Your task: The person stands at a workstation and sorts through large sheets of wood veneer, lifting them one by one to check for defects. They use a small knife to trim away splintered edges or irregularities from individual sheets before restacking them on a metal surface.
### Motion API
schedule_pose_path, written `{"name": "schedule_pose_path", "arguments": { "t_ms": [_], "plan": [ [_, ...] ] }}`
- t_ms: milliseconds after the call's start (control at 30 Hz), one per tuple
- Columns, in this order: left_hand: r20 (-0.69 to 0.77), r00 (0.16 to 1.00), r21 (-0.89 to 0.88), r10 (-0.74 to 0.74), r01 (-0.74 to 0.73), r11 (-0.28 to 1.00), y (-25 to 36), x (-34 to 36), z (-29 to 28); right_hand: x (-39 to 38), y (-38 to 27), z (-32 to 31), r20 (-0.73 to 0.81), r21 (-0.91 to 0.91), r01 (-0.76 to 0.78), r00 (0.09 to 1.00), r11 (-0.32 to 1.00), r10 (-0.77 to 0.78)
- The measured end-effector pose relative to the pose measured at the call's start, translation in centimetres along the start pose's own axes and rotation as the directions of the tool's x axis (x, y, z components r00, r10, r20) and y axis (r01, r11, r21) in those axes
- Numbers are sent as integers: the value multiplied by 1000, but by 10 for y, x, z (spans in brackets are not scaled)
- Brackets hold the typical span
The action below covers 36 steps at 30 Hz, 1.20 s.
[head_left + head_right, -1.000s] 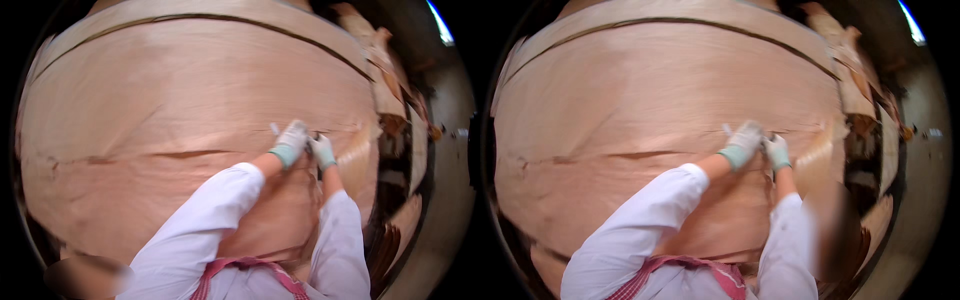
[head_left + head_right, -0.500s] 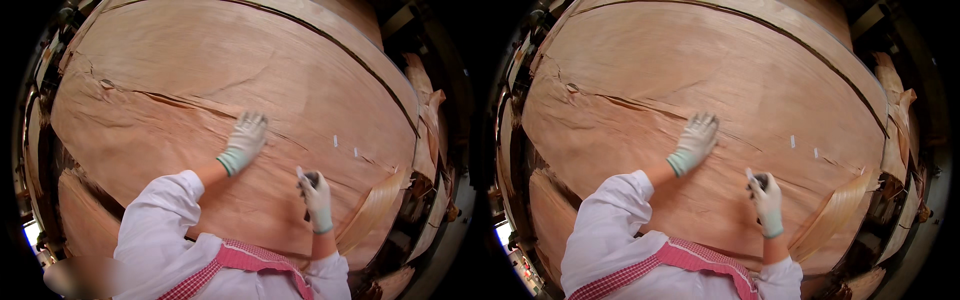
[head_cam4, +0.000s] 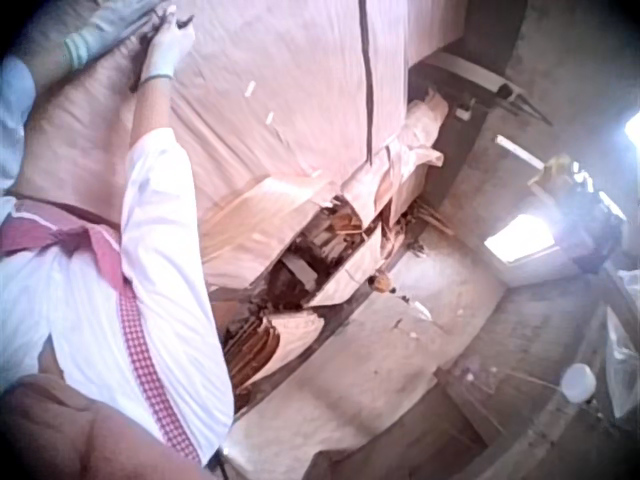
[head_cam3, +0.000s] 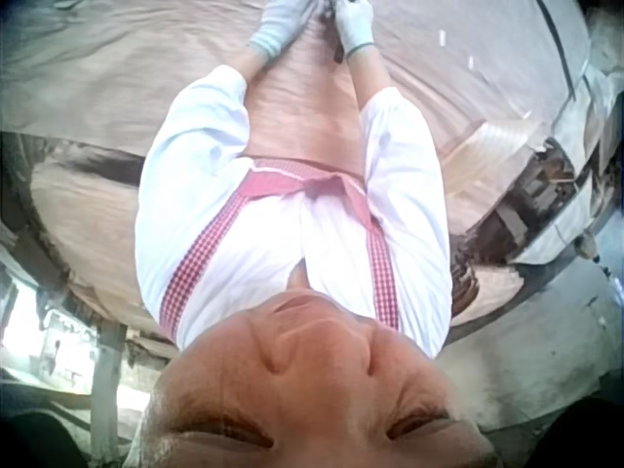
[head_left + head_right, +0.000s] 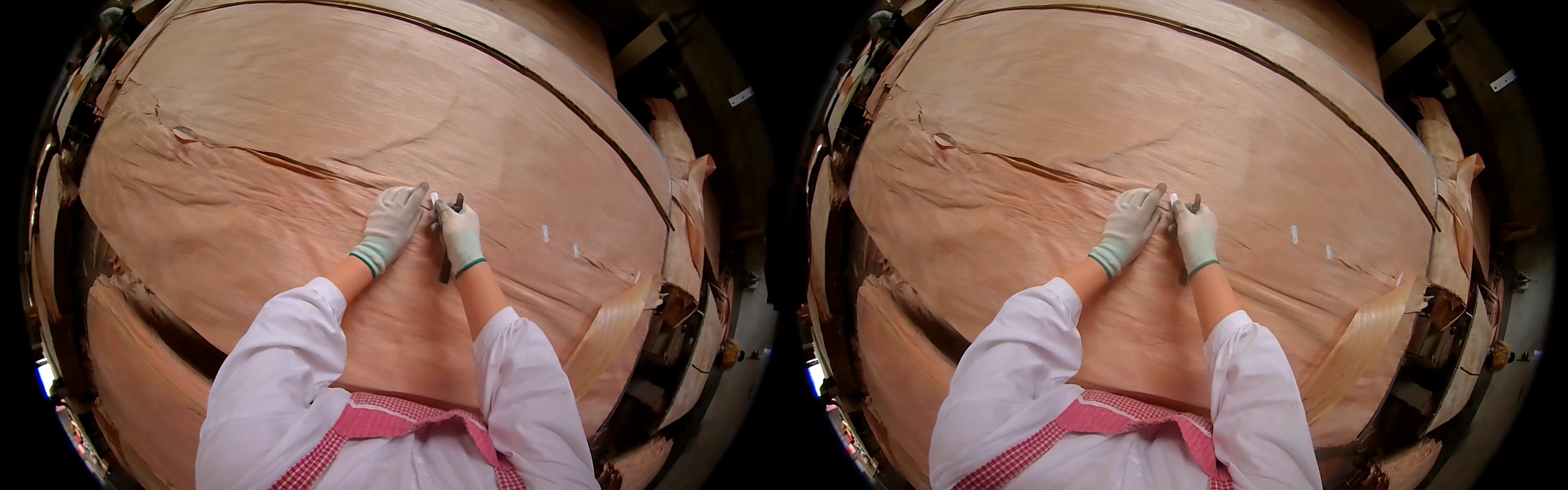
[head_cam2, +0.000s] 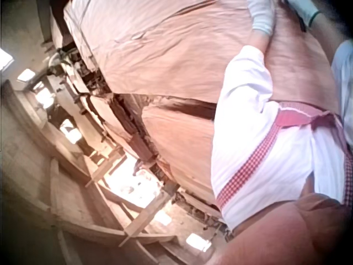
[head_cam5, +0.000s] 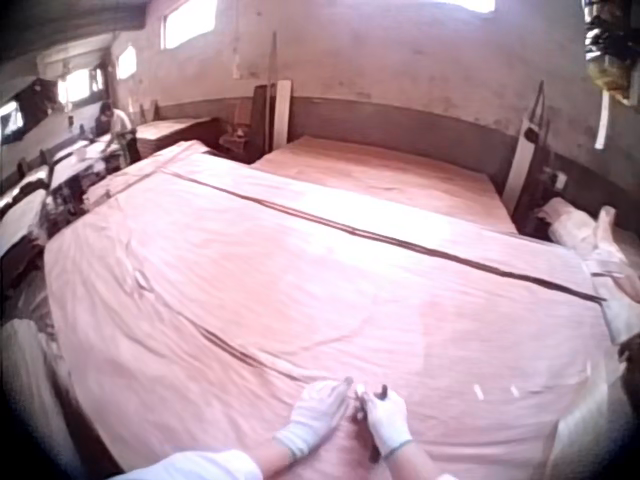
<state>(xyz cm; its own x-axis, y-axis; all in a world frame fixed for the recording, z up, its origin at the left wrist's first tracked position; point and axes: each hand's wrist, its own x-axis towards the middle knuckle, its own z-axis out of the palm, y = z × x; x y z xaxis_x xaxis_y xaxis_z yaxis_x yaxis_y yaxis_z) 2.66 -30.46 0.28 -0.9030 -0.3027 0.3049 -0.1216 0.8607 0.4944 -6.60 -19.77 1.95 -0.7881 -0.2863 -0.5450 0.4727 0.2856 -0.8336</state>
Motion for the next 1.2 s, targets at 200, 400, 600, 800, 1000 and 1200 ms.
{"name": "schedule_pose_path", "arguments": {
  "t_ms": [200, 400, 600, 800, 1000, 1200],
  "plan": [
    [-29, 1000, 65, -6, 8, 998, 3, 4, 5, 32, 15, 7, -49, -365, 79, 993, 928, -103],
    [-83, 991, 170, 107, -92, 981, -3, 3, 11, 26, 5, 6, -4, -456, 21, 1000, 890, -26],
    [-17, 998, 238, 53, -47, 970, -22, -3, 27, -3, -14, -2, 103, -904, 141, 988, 404, -114],
    [31, 999, 129, -42, 38, 991, 8, 14, 13, -12, -3, -44, 253, -851, 364, 916, 379, -312],
    [87, 990, 96, -107, 99, 990, 10, 1, -4, -114, -134, -91, 157, -369, 514, 855, 774, -494],
    [-210, 957, -252, -200, 145, 957, 12, -37, -44, -279, -120, -169, -183, -651, 664, 332, 367, -925]
  ]
}}
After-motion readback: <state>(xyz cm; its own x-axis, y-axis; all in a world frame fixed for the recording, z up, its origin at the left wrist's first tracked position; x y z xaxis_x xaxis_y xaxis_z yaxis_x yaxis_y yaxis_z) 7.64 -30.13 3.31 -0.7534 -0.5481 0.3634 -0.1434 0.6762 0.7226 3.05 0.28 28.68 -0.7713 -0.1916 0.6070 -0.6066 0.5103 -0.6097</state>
